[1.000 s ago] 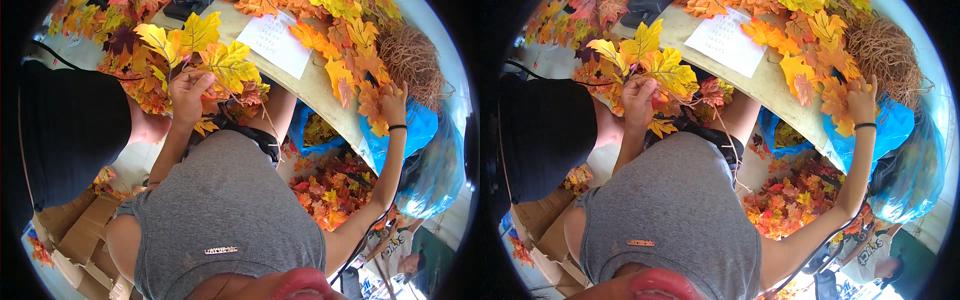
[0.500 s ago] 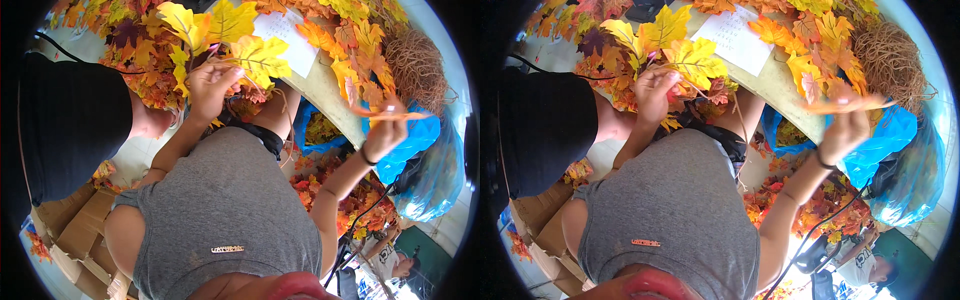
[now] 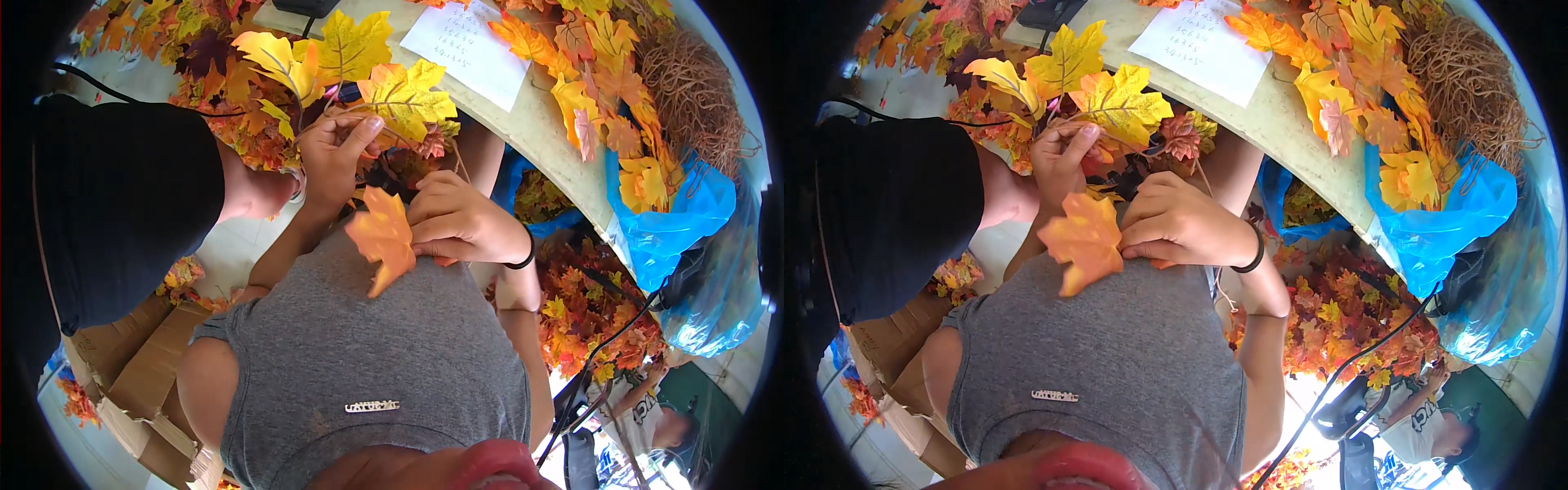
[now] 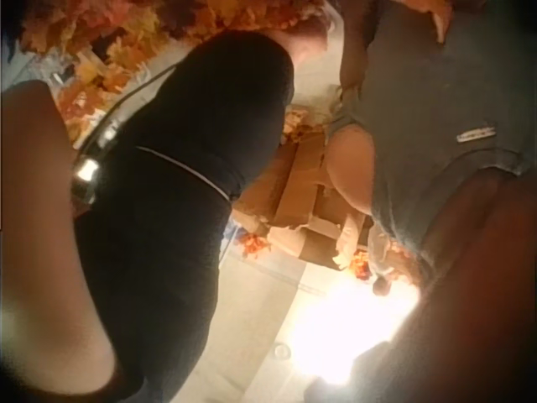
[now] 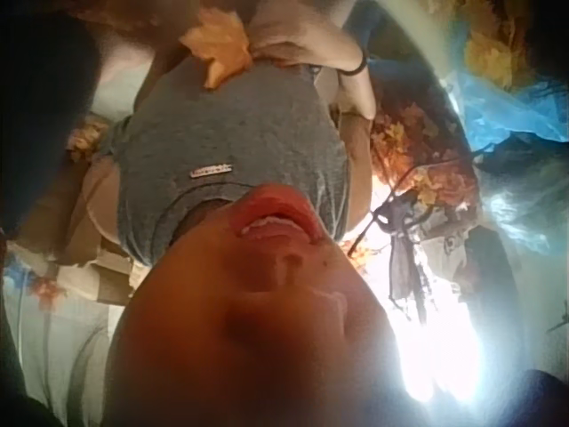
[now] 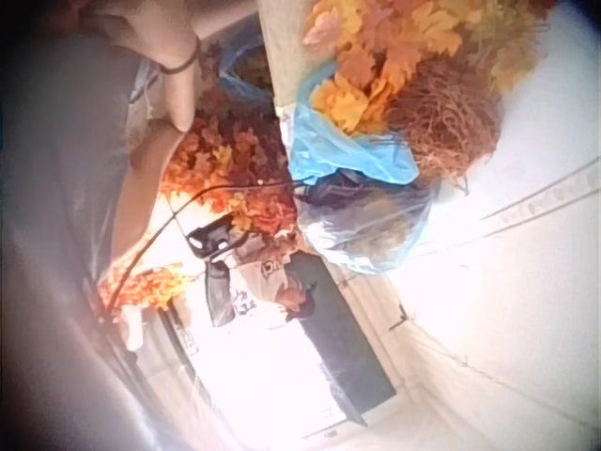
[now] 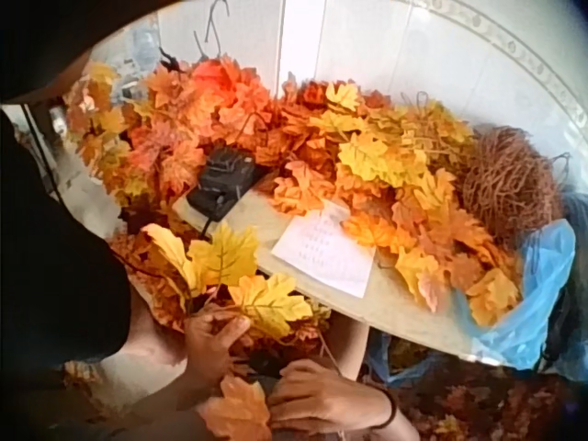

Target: The person assembles artificial foliage by attaching artificial maple leaves onto branch stems by hand.

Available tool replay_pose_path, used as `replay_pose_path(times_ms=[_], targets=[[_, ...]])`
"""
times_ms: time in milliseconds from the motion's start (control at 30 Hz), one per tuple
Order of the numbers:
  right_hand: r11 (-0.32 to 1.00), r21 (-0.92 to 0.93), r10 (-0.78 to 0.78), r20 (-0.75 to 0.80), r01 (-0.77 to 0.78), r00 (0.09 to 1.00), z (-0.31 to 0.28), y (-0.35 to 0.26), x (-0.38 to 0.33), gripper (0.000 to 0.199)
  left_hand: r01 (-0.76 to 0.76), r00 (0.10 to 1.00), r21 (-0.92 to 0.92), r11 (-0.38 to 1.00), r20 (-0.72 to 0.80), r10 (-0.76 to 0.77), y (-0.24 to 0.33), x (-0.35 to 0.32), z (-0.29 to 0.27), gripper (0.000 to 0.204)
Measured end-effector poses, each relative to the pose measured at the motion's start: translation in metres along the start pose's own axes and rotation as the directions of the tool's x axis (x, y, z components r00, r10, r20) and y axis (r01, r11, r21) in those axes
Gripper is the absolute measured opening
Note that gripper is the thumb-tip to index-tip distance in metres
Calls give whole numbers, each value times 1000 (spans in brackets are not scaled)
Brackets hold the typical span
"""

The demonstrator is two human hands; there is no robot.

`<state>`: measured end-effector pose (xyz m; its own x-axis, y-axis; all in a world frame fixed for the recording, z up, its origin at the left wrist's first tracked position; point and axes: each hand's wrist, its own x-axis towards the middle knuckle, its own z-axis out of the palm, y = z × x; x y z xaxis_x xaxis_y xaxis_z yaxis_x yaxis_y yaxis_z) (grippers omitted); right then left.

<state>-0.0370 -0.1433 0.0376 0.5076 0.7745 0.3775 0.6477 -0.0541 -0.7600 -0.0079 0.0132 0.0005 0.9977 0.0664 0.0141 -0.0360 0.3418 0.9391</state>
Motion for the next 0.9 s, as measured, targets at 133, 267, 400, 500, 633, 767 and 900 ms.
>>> replay_pose_path(times_ms=[133,267,400,500,633,767,900], targets=[[972,-234,-18,-148,-17,989,-2,0,10,8,210,974,-92,973,106,-200,7,0,-4,8],[935,11,271,-666,-354,695,8,9,19,8,-85,993,-126,988,69,94,13,-6,13,9],[930,220,347,-792,-295,503,20,19,29,10,-88,994,-119,989,52,95,18,-9,24,7],[912,320,406,-789,-255,461,23,17,35,12,-151,985,-113,982,72,160,14,-8,24,7],[885,436,463,-784,-162,414,25,14,34,13,-149,982,-146,978,96,164,10,-8,21,7],[910,380,414,-806,-168,423,26,17,32,12,-175,977,-119,977,106,187,8,-7,22,7],[882,428,470,-767,-197,438,23,12,31,12,-179,975,-49,983,129,184,9,-8,20,7]])
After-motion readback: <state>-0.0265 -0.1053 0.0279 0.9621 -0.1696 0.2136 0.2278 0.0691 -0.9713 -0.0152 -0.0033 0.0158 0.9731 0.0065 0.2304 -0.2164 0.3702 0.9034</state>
